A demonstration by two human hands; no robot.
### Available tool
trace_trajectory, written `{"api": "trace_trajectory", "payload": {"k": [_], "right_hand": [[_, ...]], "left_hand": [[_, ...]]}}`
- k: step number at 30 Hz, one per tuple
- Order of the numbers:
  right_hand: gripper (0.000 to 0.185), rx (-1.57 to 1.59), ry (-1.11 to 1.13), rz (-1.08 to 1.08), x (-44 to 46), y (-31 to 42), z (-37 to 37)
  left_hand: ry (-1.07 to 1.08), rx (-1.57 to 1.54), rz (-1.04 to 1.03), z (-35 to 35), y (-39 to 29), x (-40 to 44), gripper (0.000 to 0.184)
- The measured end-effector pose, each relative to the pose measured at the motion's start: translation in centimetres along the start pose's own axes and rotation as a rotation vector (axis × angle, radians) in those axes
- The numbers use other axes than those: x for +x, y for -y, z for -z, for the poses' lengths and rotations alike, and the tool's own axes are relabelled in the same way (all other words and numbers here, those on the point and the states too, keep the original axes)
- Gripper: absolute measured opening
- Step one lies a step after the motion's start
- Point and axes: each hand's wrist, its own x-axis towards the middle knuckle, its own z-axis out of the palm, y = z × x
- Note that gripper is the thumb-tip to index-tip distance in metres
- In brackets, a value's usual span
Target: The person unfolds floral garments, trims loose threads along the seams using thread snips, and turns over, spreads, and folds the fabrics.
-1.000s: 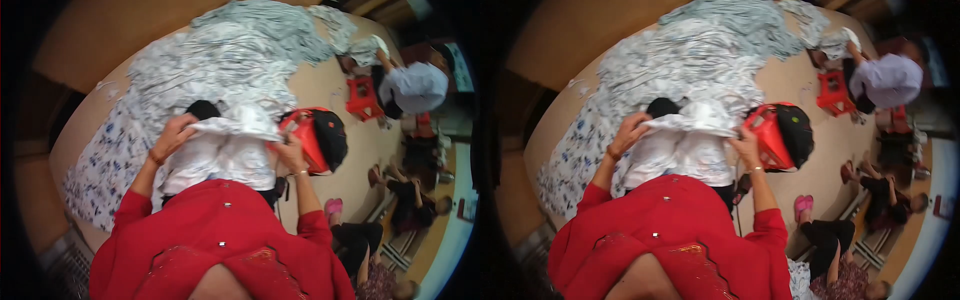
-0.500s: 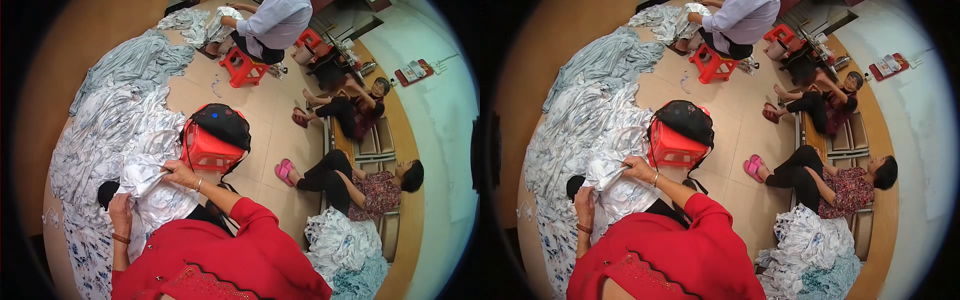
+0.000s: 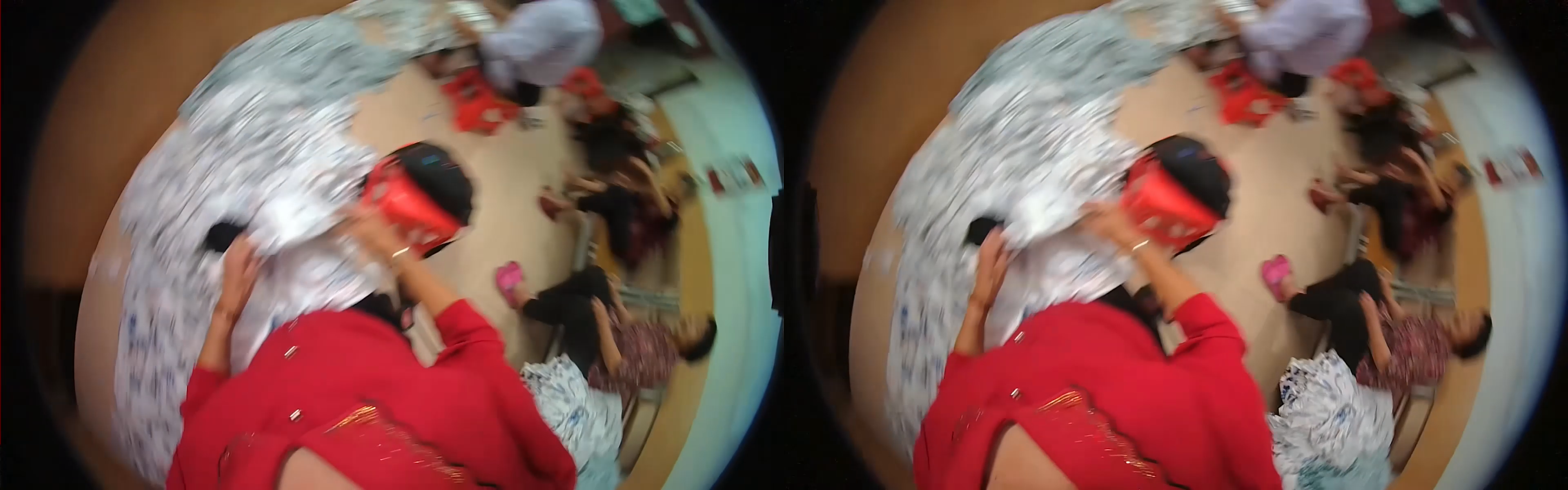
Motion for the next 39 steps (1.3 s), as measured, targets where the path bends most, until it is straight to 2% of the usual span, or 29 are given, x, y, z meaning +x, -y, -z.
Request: {"api": "trace_trajectory", "payload": {"k": [1,2,3,4,5,6,8,9,10,13,15,16,18,19,22,23,24,26,27,28,30,33,35,36,38,39], "right_hand": [[0.019,-0.260,-0.033,-0.017,-1.0,5.1,-0.6],[0.017,-0.502,0.035,0.079,-1.4,7.6,-0.3],[0.022,-0.446,0.023,0.038,-1.6,8.4,0.0],[0.018,-0.281,0.030,-0.058,-2.0,9.5,0.5],[0.016,-0.086,0.030,-0.066,-2.1,9.1,0.4],[0.014,0.092,0.009,-0.075,-1.5,8.7,0.2],[0.013,0.139,0.015,-0.096,0.5,6.3,-0.4],[0.012,0.185,0.002,-0.122,1.6,5.2,-0.5],[0.011,-0.002,0.012,-0.070,2.4,4.8,-0.8],[0.012,-0.042,0.035,-0.158,3.6,3.1,-1.9],[0.015,-0.158,-0.022,0.212,4.1,2.3,-2.5],[0.015,-0.154,-0.018,0.209,3.7,3.2,-3.1],[0.026,-0.522,-0.099,0.513,1.8,6.2,-4.0],[0.034,-0.527,-0.063,0.553,0.6,7.7,-5.3],[0.028,-0.680,0.112,0.607,-0.5,8.6,-7.8],[0.023,-0.698,0.105,0.712,0.2,7.5,-7.9],[0.023,-0.698,0.103,0.710,0.8,6.8,-7.7],[0.015,-0.170,0.027,0.545,1.7,6.0,-7.3],[0.006,0.055,0.020,0.369,1.6,6.3,-7.4],[0.006,0.056,0.019,0.370,1.3,6.4,-7.2],[0.009,0.282,0.072,-0.077,1.0,6.7,-6.5],[0.012,0.319,0.094,-0.070,0.5,6.4,-7.2],[0.010,0.206,0.117,-0.025,0.2,7.1,-7.3],[0.010,0.205,0.111,-0.020,0.0,7.6,-7.4],[0.007,-0.019,0.074,0.170,-0.3,8.5,-7.9],[0.004,-0.103,0.052,0.242,-0.2,8.0,-7.9]], "left_hand": [[0.108,-0.183,0.099,1.0,0.5,0.0,0.024],[0.269,-0.227,0.188,3.0,-0.8,0.6,0.022],[0.260,-0.608,0.346,4.1,-2.5,0.2,0.021],[0.344,-0.687,0.604,6.0,-5.4,0.7,0.020],[0.290,-0.836,0.643,5.5,-5.3,0.0,0.019],[0.300,-0.991,0.543,4.8,-4.7,-0.3,0.020],[0.347,-1.191,0.690,3.5,-4.3,-0.3,0.023],[0.344,-1.189,0.687,3.1,-4.4,0.1,0.023],[0.358,-1.189,0.749,2.7,-4.5,0.5,0.023],[0.357,-1.197,0.852,1.6,-3.9,0.7,0.026],[0.342,-1.205,0.881,1.3,-3.5,0.9,0.029],[0.306,-1.220,0.911,1.3,-3.4,0.8,0.029],[0.264,-1.231,0.941,1.4,-3.0,1.1,0.029],[0.245,-1.261,0.965,1.3,-2.8,1.1,0.027],[0.247,-1.398,1.016,1.6,-3.1,1.5,0.024],[0.259,-1.502,1.042,1.8,-3.3,1.5,0.022],[0.262,-1.502,1.043,1.7,-3.1,1.5,0.022],[0.252,-1.663,1.064,1.8,-2.3,1.4,0.019],[0.251,-1.658,1.060,2.0,-2.3,1.5,0.019],[0.253,-1.619,1.059,2.1,-2.5,1.4,0.021],[0.254,-1.583,1.052,2.1,-2.6,1.3,0.022],[0.244,-1.432,1.030,1.7,-2.7,0.9,0.031],[0.242,-0.923,0.614,1.3,-2.8,0.9,0.040],[0.246,-0.923,0.607,1.8,-3.6,1.2,0.040],[0.054,0.068,0.076,3.2,-6.1,2.3,0.052],[0.081,0.057,0.028,3.2,-6.0,2.7,0.054]]}}
